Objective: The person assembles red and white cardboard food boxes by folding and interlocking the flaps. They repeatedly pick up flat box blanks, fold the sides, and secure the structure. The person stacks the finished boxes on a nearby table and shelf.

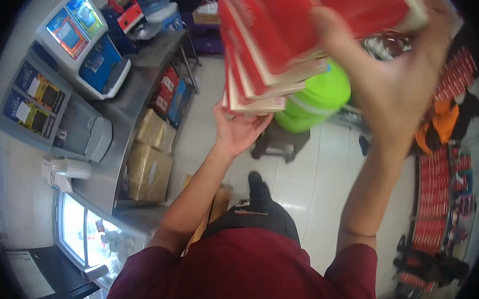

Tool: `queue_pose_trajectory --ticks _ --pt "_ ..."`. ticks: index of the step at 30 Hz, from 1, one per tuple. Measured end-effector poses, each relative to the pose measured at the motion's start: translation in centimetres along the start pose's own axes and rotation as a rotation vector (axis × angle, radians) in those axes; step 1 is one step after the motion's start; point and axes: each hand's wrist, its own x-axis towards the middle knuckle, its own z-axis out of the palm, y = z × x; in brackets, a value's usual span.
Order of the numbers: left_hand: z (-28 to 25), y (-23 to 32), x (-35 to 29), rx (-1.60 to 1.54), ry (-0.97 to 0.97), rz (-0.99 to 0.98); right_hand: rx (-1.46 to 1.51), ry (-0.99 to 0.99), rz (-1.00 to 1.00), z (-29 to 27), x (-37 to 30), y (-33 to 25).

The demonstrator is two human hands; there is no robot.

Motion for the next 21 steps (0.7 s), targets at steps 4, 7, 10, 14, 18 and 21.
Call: queue_pose_trajectory --ticks 4,7,10,14,18,21 --pt "-2.4 8.1 5.6 0.114 -0.114 0.282 0.179 0.001 -0.067 12.1 2.6 7.5" --pt "-1.8 13.4 7.1 0.134 0.11 0.415 0.179 -0.065 0.012 19.7 4.9 11.2" --pt "-3.0 18.6 7.9 0.091 0.203 0.527 0.445 -0.113 0.162 28.2 6.6 12.8" --pt "-1.6 25.8 12.1 0.215 0.188 0.493 0.501 -0.098 0.124 36.4 11.0 16.0" --pt "-0.4 35.8 19.0 0.393 0.159 0.538 0.515 -0.025 0.068 44.3 16.4 20.2" --pt "2.9 43.6 26.3 0.422 0.071 0.541 0.418 0.087 -0.074 50.2 21.8 23.8"
